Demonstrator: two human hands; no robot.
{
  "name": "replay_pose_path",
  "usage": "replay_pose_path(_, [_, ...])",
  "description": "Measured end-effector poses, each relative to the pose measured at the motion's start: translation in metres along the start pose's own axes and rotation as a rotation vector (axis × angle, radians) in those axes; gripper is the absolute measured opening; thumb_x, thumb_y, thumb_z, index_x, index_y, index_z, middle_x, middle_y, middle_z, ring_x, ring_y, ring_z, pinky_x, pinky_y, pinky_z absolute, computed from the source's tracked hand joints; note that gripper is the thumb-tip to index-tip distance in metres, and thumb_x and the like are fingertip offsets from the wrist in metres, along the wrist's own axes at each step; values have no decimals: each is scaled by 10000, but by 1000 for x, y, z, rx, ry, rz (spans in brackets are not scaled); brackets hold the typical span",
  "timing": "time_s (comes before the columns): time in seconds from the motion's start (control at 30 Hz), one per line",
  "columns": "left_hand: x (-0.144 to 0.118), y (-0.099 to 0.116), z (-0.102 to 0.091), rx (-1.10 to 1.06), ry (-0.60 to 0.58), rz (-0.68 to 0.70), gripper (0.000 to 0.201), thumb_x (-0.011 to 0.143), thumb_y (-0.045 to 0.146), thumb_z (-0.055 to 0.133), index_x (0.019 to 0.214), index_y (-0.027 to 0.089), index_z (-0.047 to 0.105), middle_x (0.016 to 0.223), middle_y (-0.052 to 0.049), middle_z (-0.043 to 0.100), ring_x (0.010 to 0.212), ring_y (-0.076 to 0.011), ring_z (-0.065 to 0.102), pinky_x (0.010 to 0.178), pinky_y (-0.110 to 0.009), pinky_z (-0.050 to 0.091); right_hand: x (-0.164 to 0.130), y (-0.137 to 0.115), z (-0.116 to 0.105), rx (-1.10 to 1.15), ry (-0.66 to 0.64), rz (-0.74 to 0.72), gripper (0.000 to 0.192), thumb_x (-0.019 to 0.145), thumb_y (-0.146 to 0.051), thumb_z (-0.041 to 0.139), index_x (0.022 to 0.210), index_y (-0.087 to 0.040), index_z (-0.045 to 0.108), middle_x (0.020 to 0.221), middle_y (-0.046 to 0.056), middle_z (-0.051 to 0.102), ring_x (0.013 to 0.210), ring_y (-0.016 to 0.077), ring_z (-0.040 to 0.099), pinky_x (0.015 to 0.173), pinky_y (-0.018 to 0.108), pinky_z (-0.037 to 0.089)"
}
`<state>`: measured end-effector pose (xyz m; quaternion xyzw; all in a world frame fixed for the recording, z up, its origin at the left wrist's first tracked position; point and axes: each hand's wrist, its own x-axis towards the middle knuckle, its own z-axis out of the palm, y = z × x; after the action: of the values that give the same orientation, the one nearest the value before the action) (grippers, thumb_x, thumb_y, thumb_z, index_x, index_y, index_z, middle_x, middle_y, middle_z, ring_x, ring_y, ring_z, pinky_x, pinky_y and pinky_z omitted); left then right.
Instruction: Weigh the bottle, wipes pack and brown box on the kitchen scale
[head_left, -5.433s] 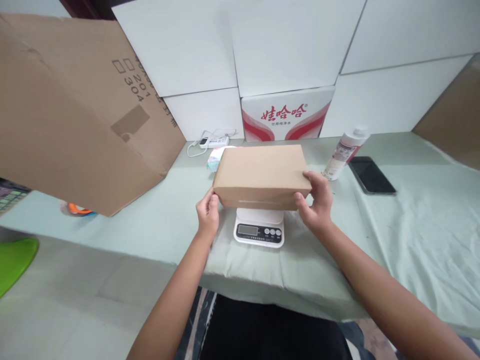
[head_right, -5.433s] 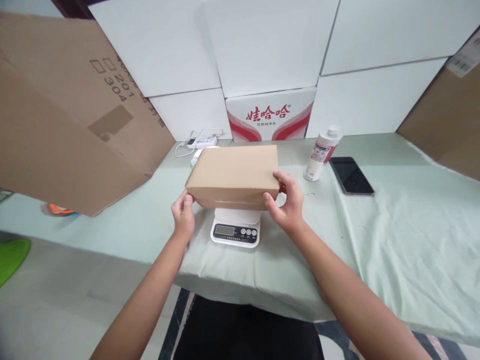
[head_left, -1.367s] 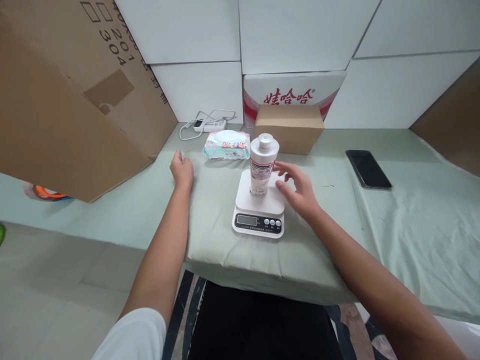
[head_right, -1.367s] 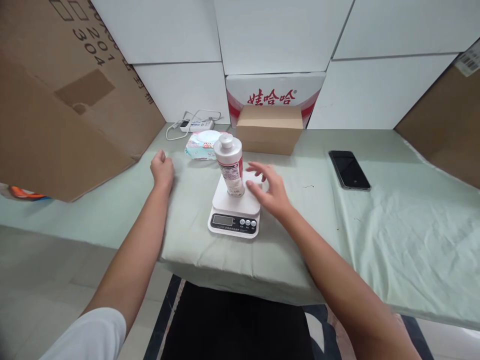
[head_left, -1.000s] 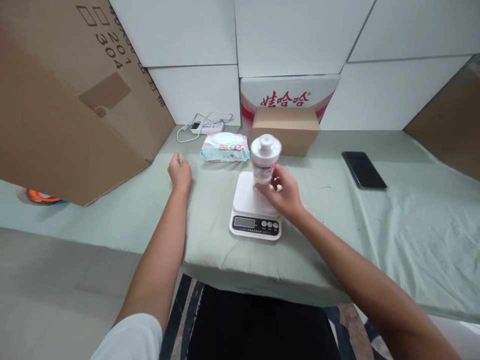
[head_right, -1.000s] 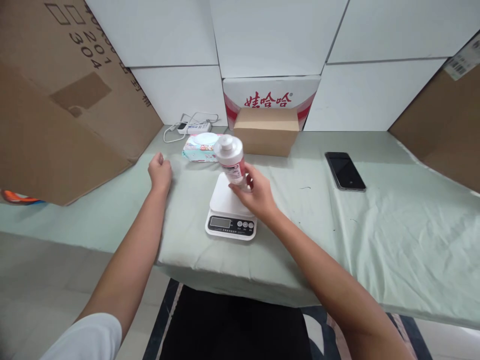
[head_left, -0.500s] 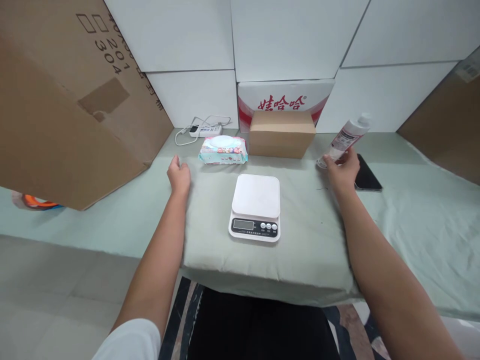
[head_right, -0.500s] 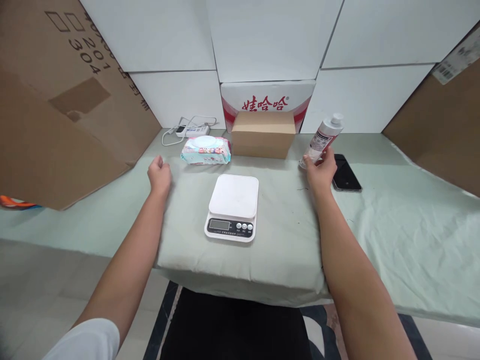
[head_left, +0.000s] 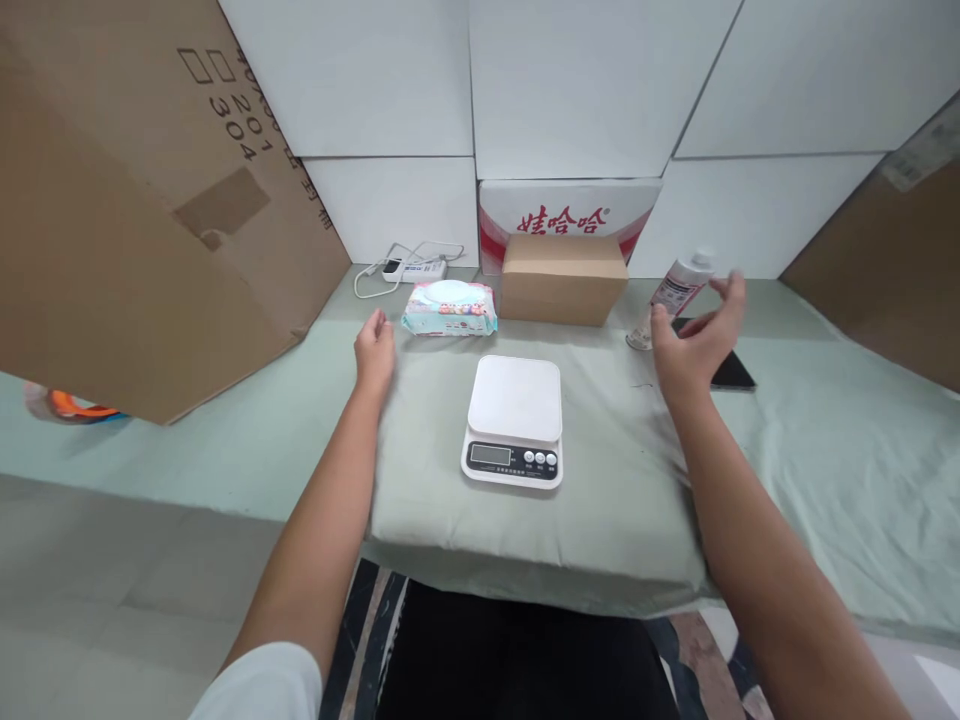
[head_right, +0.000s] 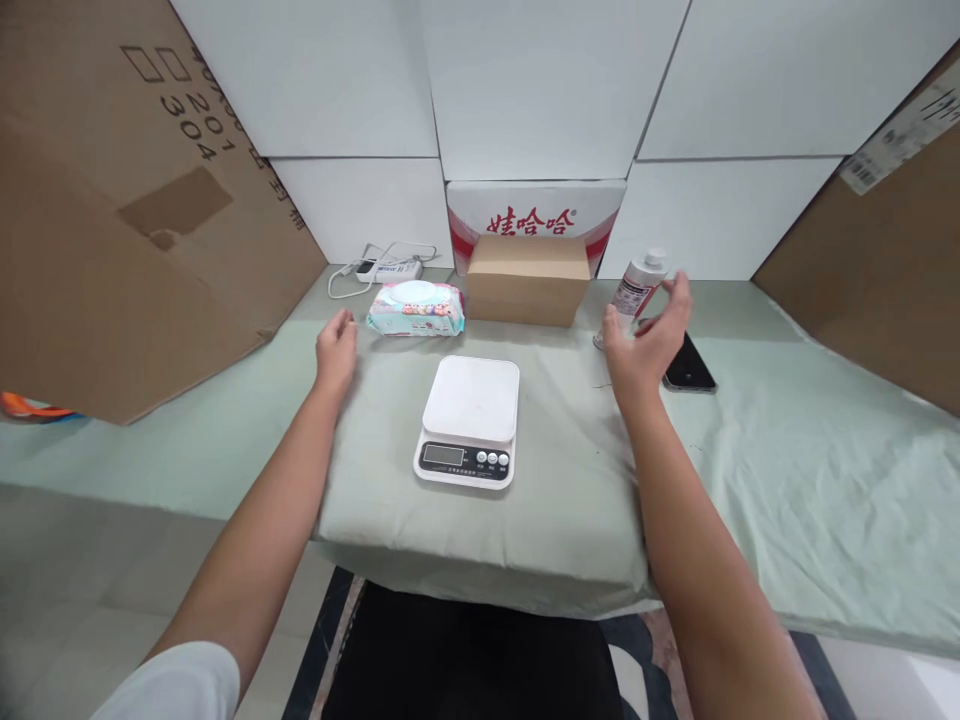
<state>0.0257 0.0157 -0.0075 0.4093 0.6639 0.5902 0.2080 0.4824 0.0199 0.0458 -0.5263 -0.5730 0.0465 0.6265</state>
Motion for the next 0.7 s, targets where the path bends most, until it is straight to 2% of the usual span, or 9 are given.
replay_pose_path(0.07, [-2,1,5,-38,-82,18,583,1013,268,602,1578,124,584,1654,-185,550,1557,-277,529,1325,-388,371,-6,-31,15,26,-81,-61,504,878,-375,721,1353,-242,619,1357,168,702,876,223,659,811,423,541])
replay_pose_path(0.13, [-2,-1,8,-66,-154,28,608,1009,331,642,1587,152,581,1673,-171,530,1572,-284,510,1323,-397,373,-9,-54,44,122,-300,-29,383,863,-394,718,1212,-239,686,1168,110,774,916,231,721,839,412,595])
replay_pose_path(0.23, [5,-3,9,-122,-216,10,642,1026,398,640,1616,163,544,1707,-166,485,1589,-286,486,1303,-402,405,-10,-70,101,190,-642,160,521,776,-395,812,1242,-196,692,1244,158,775,1145,306,754,1004,482,611])
replay_pose_path(0.33, [20,-4,11,-188,-268,-38,660,1050,499,610,1620,175,532,1712,-172,478,1561,-302,524,1257,-427,469,-9,-73,152,139,-852,275,618,687,-346,896,1246,-164,704,1341,205,743,1297,381,695,1087,539,577])
replay_pose_path(0.4, [32,-4,17,-208,-324,-64,667,1054,587,576,1571,165,584,1648,-184,560,1501,-314,591,1230,-454,499,-10,-72,175,143,-929,282,546,686,-302,891,1187,-166,721,1270,180,772,1238,377,704,1054,532,590])
replay_pose_path(0.5, [44,-6,28,-223,-385,-49,720,1043,704,501,1432,129,693,1458,-193,720,1415,-320,666,1227,-472,498,-16,-71,194,157,-995,294,449,732,-253,821,1158,-159,715,1135,134,795,1057,320,723,944,490,625])
replay_pose_path(0.6, [46,-10,36,-231,-381,63,723,1030,720,507,1349,115,742,1412,-180,749,1460,-308,628,1273,-441,441,-21,-71,202,140,-1033,284,495,757,-240,774,1236,-157,680,1159,117,771,979,278,701,890,458,632])
replay_pose_path(0.7, [40,-12,35,-233,-391,134,673,1023,683,559,1369,132,734,1450,-152,734,1496,-303,592,1295,-442,412,-22,-71,207,87,-1058,190,454,788,-235,741,1231,-159,672,1199,116,744,1001,268,676,962,471,606])
